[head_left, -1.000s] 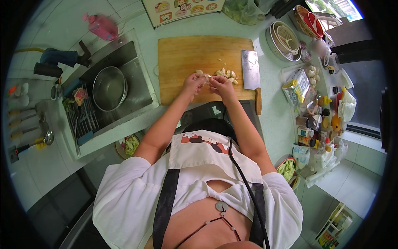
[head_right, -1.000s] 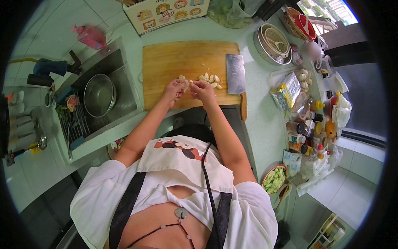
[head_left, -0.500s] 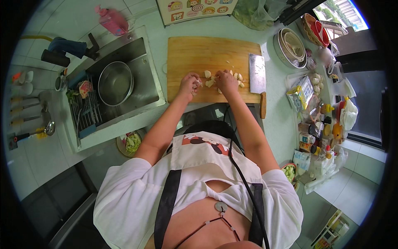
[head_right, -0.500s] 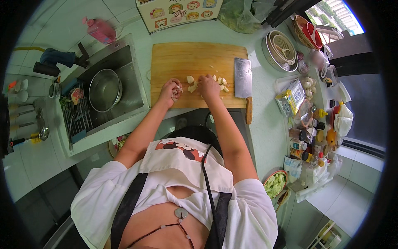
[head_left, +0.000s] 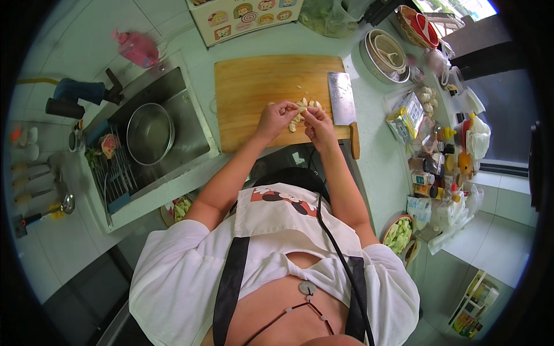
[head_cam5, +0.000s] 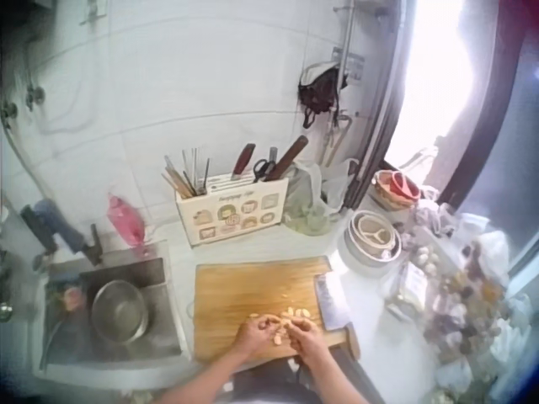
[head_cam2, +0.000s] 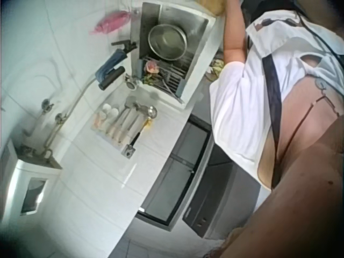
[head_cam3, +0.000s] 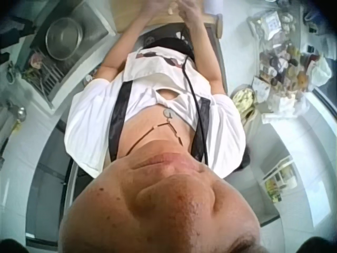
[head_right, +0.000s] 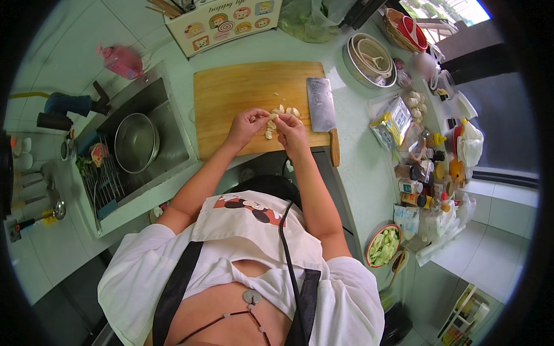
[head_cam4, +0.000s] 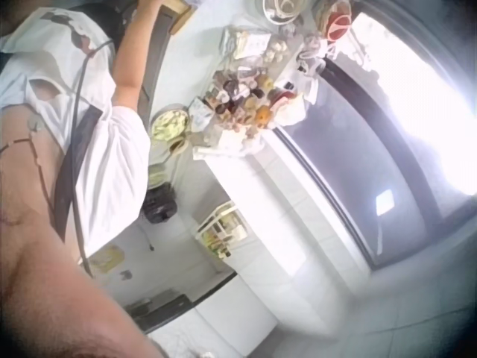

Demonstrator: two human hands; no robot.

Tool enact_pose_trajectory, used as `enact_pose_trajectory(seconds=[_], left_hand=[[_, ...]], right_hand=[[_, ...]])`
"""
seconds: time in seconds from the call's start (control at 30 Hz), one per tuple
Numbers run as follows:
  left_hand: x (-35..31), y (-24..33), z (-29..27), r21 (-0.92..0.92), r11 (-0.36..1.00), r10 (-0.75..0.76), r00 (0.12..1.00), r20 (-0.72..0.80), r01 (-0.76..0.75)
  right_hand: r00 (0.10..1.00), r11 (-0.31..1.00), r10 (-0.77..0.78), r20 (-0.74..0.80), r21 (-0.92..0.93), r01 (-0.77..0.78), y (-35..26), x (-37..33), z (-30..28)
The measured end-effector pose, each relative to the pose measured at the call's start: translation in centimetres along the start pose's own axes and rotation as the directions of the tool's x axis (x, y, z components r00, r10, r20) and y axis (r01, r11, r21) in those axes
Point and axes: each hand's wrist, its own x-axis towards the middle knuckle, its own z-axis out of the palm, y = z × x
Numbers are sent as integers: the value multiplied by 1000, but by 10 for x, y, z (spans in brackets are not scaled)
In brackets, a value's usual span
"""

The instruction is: The person peels several cloves of garlic by hand and then chops them into smaller pieces using a cleaver on a wooden cutting board.

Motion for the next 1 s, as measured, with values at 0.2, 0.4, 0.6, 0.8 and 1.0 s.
enact_pose_trajectory(seconds=[0.2,0.4,0.6,0.8,1.0], left_hand=[[3,14,8,120,991,59,998,-24,-56],[1,20,11,454,850,302,953,-7,-266],[0,23,6,510,795,342,937,71,-329],[-1,18,5,341,907,250,968,32,-245],[4,-2,-5,177,983,40,999,-19,-36]], right_hand=[[998,999,-11,-66,39,14,-5,-4,3],[990,992,-85,-109,-105,74,-4,-4,3],[986,938,-129,-104,-335,87,-9,-3,3],[995,934,-82,-61,-354,55,-16,0,5],[998,905,-65,21,-421,68,-13,7,3]])
